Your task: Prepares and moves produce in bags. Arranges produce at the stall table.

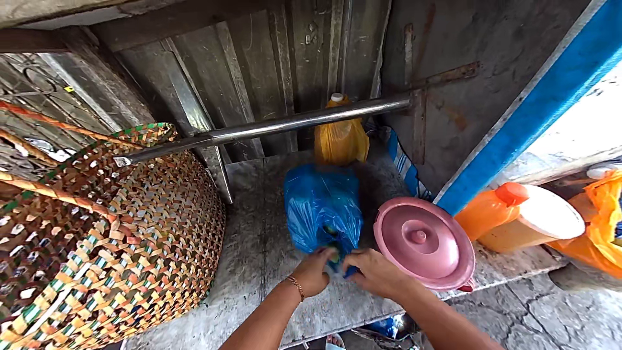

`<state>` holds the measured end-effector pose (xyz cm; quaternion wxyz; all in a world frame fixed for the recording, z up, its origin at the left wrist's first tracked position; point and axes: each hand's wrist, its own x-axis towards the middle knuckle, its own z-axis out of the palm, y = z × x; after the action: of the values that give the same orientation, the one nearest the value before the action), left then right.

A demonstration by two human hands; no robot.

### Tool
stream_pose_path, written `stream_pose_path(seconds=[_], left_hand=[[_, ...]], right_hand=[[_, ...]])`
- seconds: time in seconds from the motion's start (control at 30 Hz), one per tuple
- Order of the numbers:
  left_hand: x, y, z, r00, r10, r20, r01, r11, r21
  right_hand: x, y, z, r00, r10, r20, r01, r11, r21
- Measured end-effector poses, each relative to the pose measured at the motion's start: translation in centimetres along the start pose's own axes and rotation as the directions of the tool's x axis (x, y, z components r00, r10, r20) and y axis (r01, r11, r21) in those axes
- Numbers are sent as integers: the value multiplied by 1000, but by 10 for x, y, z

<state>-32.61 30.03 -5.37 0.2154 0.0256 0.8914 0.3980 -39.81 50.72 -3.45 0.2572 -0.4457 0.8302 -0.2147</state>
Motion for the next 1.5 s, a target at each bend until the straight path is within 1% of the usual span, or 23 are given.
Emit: stream_pose_path(seconds=[0.03, 0.07, 0.13, 0.17, 0.23, 0.27, 0.33, 0.4, 0.43, 0.53, 0.6, 0.67, 0.77, 0.83, 0.87, 0.93, 1.0, 1.1, 1.17, 1.3, 1.4, 1.43, 1.5], left_hand=[[1, 0, -3, 995, -69, 76, 59, 990, 128], [0, -4, -7, 986, -123, 115, 97, 974, 207], [-9, -17, -18, 971, -207, 123, 172, 954, 244], [-15, -21, -24, 967, -241, 85, 217, 951, 220], [-23, -16, -34, 963, -265, -50, 269, 954, 131], [-23, -8, -36, 962, -246, -117, 257, 962, 88], [-16, 7, -32, 966, -172, -191, 181, 983, 34], [0, 18, -23, 973, -129, -192, 137, 990, 30], [9, 24, -19, 975, -141, -174, 151, 988, 42], [32, 42, -13, 957, -260, -127, 273, 957, 100], [42, 50, -18, 930, -356, -95, 364, 927, 88], [49, 49, -19, 919, -379, -114, 387, 920, 62], [50, 32, -12, 936, -307, -175, 315, 949, 19], [48, 19, -6, 953, -224, -206, 227, 974, -11], [46, 14, -5, 959, -188, -211, 189, 982, -19], [45, 9, -4, 965, -161, -207, 160, 987, -21], [43, 8, -6, 963, -172, -206, 175, 985, -2], [41, 13, -8, 949, -239, -207, 258, 964, 70], [41, 16, -10, 936, -297, -189, 321, 941, 109], [36, 16, -11, 953, -274, -127, 292, 944, 157], [35, 14, -11, 963, -244, -117, 262, 950, 170], [36, 12, -10, 963, -243, -120, 260, 951, 168], [36, 8, -10, 964, -241, -113, 258, 950, 176]], right_hand=[[-7, -4, -9, 998, 32, 53, -30, 999, -23], [-15, -8, -19, 993, 79, 90, -74, 996, -57], [-30, -12, -36, 977, 182, 109, -170, 979, -111], [-36, -13, -43, 969, 225, 98, -212, 969, -126], [-39, -16, -49, 955, 291, 65, -281, 951, -132], [-37, -17, -50, 952, 302, 46, -295, 948, -119], [-29, -23, -45, 960, 279, 11, -277, 958, -80], [-13, -32, -36, 966, 260, -16, -260, 964, -55], [-4, -38, -32, 957, 291, -3, -291, 955, -67], [22, -51, -24, 865, 486, 120, -472, 872, -131], [30, -51, -22, 823, 554, 124, -537, 830, -149], [32, -43, -20, 821, 567, 71, -558, 822, -115], [30, -23, -12, 868, 487, -95, -488, 873, 11], [32, -15, -14, 902, 414, -125, -411, 910, 47], [34, -16, -16, 915, 391, -97, -391, 920, 25], [44, -22, -19, 918, 396, -18, -395, 914, -91], [55, -29, -21, 907, 420, 18, -406, 886, -224], [65, -32, -25, 925, 375, 60, -329, 871, -365], [67, -33, -26, 931, 353, 94, -282, 858, -429], [66, -41, -26, 913, 352, 206, -217, 847, -486], [66, -40, -29, 897, 365, 249, -240, 876, -418], [66, -36, -29, 901, 356, 249, -257, 898, -357], [58, -22, -24, 940, 275, 203, -240, 953, -183]])
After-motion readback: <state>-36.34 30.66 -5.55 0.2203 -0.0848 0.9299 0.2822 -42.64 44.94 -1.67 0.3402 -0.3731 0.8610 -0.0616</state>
